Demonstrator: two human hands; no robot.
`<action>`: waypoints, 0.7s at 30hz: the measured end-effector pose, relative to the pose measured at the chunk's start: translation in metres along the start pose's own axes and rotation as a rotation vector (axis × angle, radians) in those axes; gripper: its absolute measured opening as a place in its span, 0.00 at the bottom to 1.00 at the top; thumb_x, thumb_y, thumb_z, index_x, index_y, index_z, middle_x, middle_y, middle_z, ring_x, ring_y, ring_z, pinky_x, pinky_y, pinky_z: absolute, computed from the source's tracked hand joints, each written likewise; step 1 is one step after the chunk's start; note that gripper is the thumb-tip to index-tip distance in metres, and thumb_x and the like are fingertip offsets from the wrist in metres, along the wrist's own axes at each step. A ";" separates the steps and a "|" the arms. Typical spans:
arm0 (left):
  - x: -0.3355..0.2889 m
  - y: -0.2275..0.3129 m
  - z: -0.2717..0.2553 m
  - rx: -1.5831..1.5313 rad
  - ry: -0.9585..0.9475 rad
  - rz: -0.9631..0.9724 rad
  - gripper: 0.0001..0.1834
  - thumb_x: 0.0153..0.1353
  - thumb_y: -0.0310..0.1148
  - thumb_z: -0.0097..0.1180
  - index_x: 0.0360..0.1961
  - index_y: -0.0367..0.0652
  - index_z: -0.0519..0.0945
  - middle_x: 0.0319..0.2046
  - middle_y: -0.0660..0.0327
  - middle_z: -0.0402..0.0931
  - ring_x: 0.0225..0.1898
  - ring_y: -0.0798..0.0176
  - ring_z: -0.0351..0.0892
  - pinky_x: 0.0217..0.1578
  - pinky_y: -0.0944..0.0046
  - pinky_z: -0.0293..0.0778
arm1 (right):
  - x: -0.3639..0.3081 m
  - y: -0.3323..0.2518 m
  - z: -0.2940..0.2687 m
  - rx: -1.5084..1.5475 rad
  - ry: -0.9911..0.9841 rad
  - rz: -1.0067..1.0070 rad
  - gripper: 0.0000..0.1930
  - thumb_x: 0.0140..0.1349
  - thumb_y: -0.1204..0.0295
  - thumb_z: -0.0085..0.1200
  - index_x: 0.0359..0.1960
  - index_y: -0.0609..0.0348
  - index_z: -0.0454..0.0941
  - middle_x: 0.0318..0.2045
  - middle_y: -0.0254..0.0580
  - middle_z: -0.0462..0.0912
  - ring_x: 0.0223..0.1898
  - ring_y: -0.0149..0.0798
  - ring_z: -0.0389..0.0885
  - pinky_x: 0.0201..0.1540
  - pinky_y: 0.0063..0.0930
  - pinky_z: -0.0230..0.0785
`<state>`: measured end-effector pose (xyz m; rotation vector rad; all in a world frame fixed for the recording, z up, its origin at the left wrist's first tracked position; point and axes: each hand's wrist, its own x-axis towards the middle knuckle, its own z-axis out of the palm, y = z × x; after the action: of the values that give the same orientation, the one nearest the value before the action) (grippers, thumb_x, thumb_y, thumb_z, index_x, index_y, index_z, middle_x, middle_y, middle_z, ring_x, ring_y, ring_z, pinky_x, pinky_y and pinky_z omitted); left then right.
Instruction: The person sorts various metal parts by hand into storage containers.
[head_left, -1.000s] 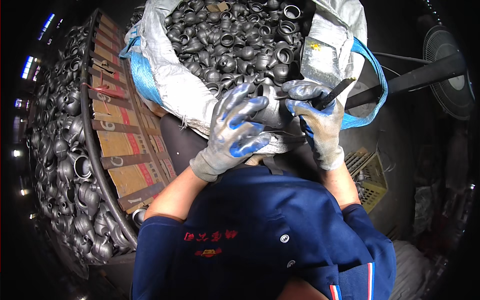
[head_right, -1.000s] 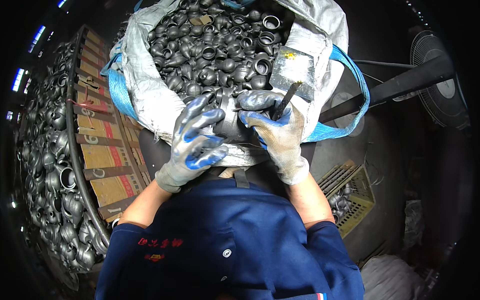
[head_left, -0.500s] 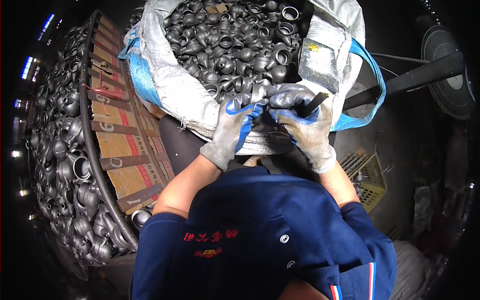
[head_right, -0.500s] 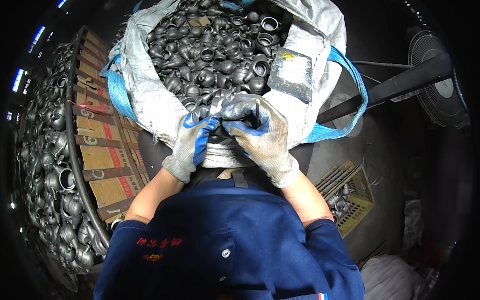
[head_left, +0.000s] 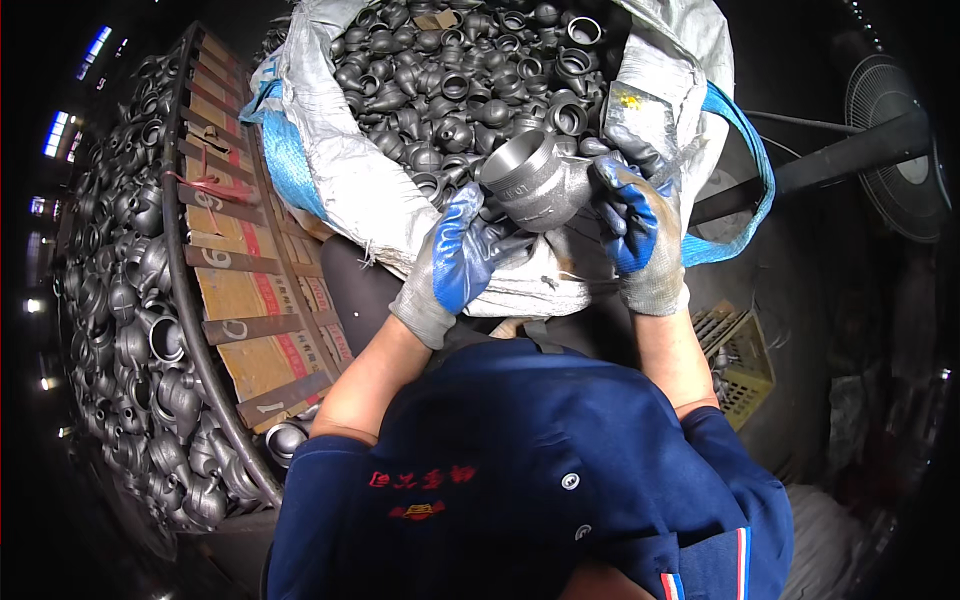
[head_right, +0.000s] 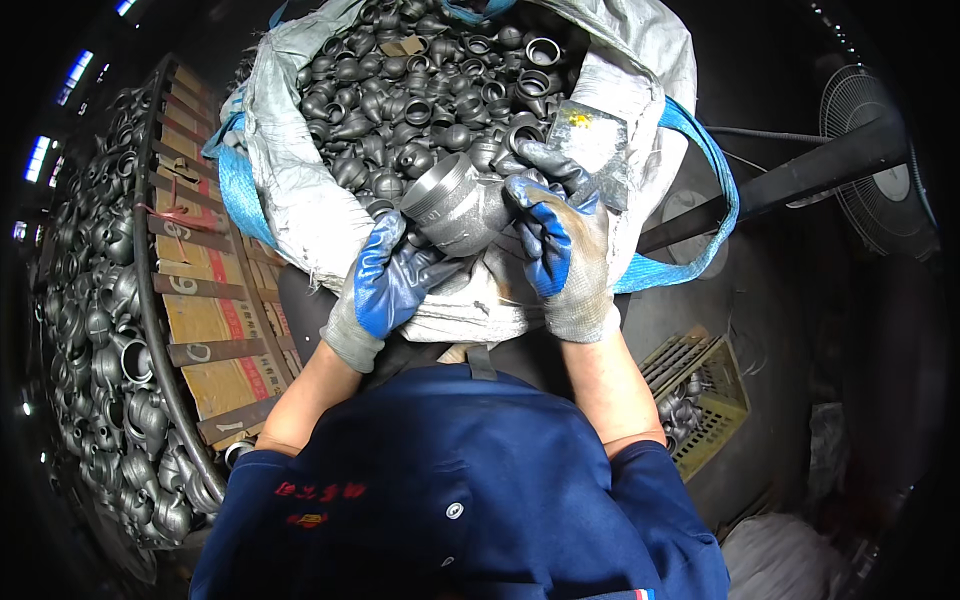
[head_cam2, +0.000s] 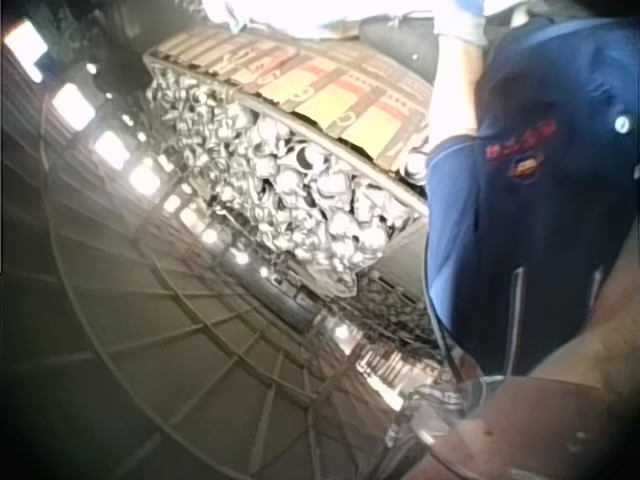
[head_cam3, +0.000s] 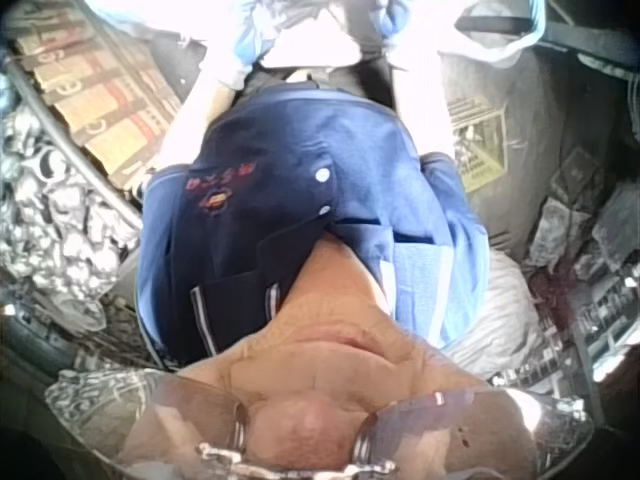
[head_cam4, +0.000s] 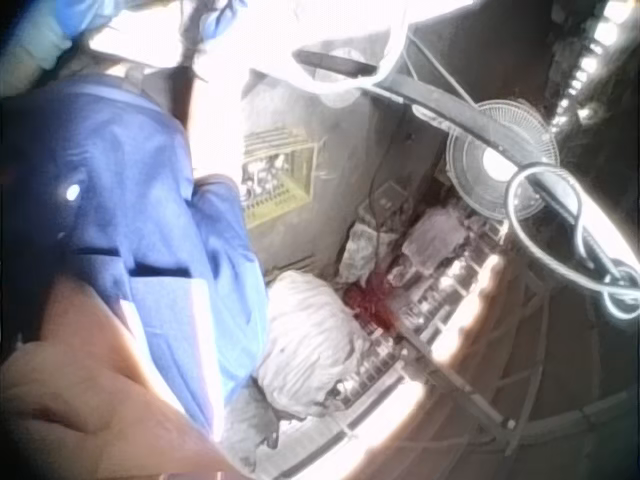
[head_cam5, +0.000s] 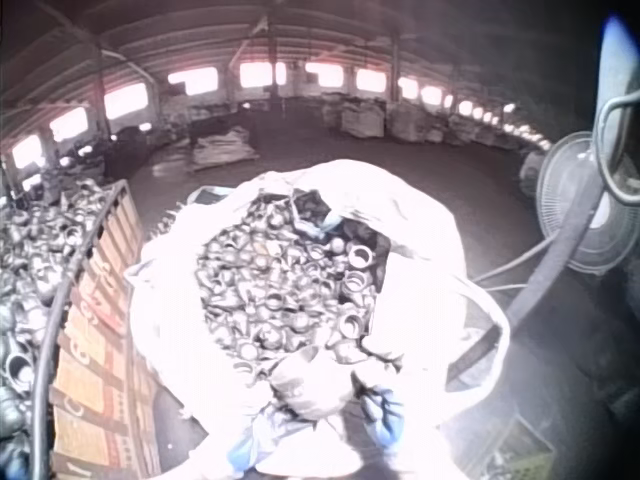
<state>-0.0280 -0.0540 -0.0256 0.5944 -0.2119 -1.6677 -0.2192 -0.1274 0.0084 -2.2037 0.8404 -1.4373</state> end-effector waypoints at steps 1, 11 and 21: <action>0.000 0.002 -0.003 -0.001 0.000 0.004 0.21 0.68 0.38 0.43 0.57 0.38 0.65 0.52 0.49 0.68 0.48 0.53 0.74 0.46 0.54 0.77 | -0.001 -0.001 0.003 0.002 -0.002 -0.003 0.12 0.57 0.78 0.55 0.43 0.65 0.76 0.33 0.37 0.80 0.23 0.20 0.73 0.27 0.10 0.65; -0.006 0.021 -0.029 0.327 0.188 0.217 0.17 0.68 0.33 0.42 0.52 0.33 0.70 0.42 0.51 0.78 0.32 0.63 0.79 0.33 0.65 0.79 | -0.009 -0.012 0.020 1.059 0.141 1.007 0.16 0.60 0.74 0.55 0.49 0.62 0.73 0.23 0.27 0.75 0.14 0.15 0.62 0.15 0.09 0.55; -0.007 0.026 -0.021 0.619 0.211 0.398 0.16 0.68 0.36 0.45 0.51 0.39 0.73 0.44 0.59 0.79 0.27 0.75 0.76 0.23 0.78 0.73 | -0.028 0.002 0.028 0.654 0.084 1.028 0.10 0.59 0.68 0.58 0.41 0.58 0.79 0.17 0.19 0.67 0.13 0.14 0.57 0.15 0.12 0.48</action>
<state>0.0052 -0.0483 -0.0299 1.1049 -0.6601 -1.1297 -0.2029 -0.1108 -0.0234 -0.9611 1.0840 -1.0312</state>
